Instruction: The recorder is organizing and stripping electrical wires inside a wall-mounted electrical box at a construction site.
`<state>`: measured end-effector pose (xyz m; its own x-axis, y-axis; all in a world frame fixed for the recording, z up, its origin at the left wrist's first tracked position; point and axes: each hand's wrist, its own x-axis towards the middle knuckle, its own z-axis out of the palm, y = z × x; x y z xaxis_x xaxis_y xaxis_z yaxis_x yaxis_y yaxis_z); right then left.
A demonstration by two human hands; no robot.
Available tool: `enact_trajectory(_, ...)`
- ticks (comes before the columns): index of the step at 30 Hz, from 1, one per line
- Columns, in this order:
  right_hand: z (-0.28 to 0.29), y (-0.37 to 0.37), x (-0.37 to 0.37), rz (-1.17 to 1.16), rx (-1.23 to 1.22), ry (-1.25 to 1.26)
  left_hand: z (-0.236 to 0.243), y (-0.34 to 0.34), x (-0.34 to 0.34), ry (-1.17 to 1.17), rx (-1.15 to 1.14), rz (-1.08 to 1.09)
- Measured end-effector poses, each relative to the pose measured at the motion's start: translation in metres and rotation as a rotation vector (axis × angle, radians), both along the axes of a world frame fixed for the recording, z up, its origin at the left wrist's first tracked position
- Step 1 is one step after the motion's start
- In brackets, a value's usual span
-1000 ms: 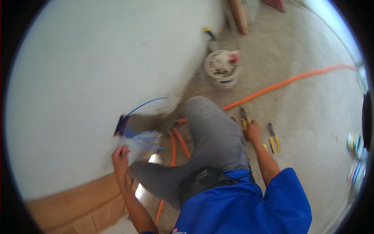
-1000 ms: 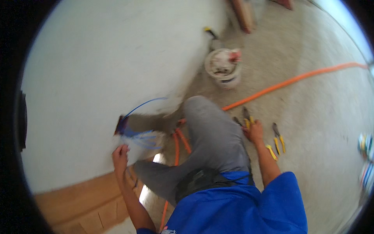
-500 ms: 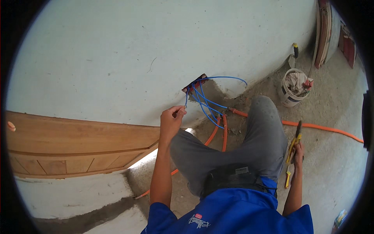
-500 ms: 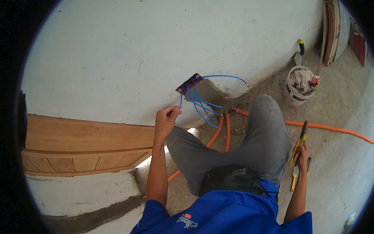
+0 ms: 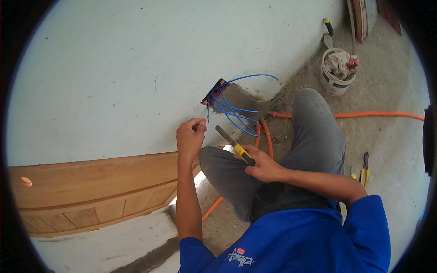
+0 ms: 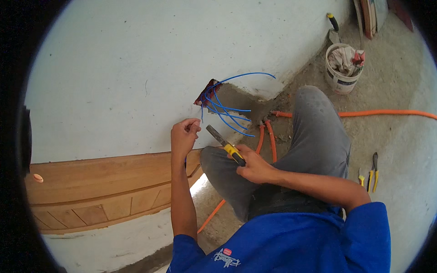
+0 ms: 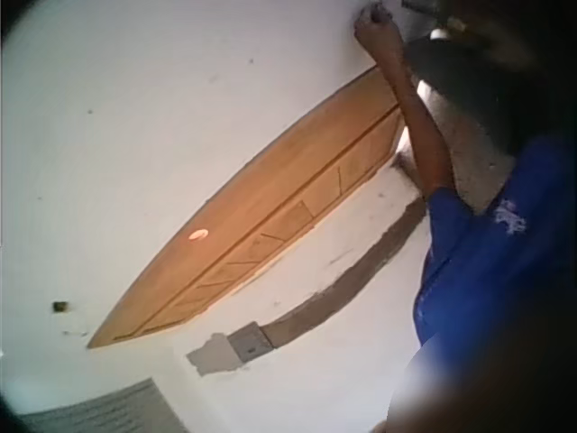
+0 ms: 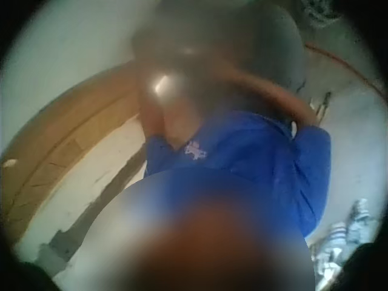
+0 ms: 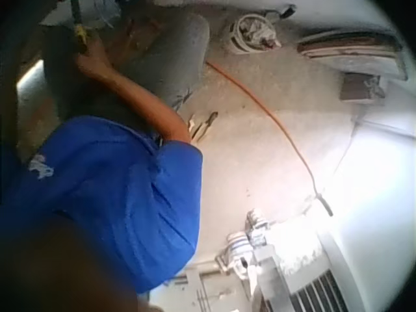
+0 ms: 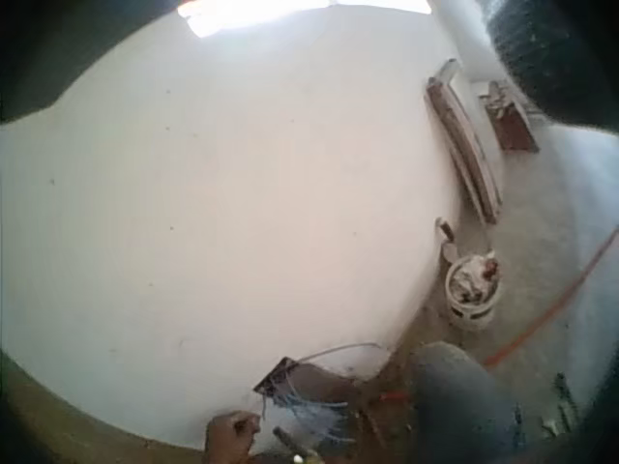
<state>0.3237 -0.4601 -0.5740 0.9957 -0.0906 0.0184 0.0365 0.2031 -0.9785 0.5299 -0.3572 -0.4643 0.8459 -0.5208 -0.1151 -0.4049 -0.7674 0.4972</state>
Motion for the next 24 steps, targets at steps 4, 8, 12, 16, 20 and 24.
enact_trajectory(4,-0.022,0.024,0.033,-0.151,-0.116,0.128,0.003,0.005,0.006,-0.044,0.06,-0.078)
enact_trajectory(8,-0.042,0.026,0.051,-0.357,-0.543,-0.073,-0.001,0.006,0.004,-0.031,0.043,-0.067)
enact_trajectory(12,-0.038,0.022,0.058,-0.367,-0.635,-0.052,0.001,0.003,0.0,-0.023,0.04,-0.029)
enact_trajectory(16,-0.035,0.017,0.059,-0.366,-0.674,-0.033,0.002,0.003,0.001,-0.034,0.052,-0.029)
enact_trajectory(20,-0.037,0.011,0.063,-0.385,-0.68,-0.044,0.002,0.004,0.004,-0.047,0.06,-0.048)
enact_trajectory(24,-0.041,-0.005,0.067,-0.205,-0.541,0.046,0.002,0.0,0.004,-0.016,0.085,-0.057)
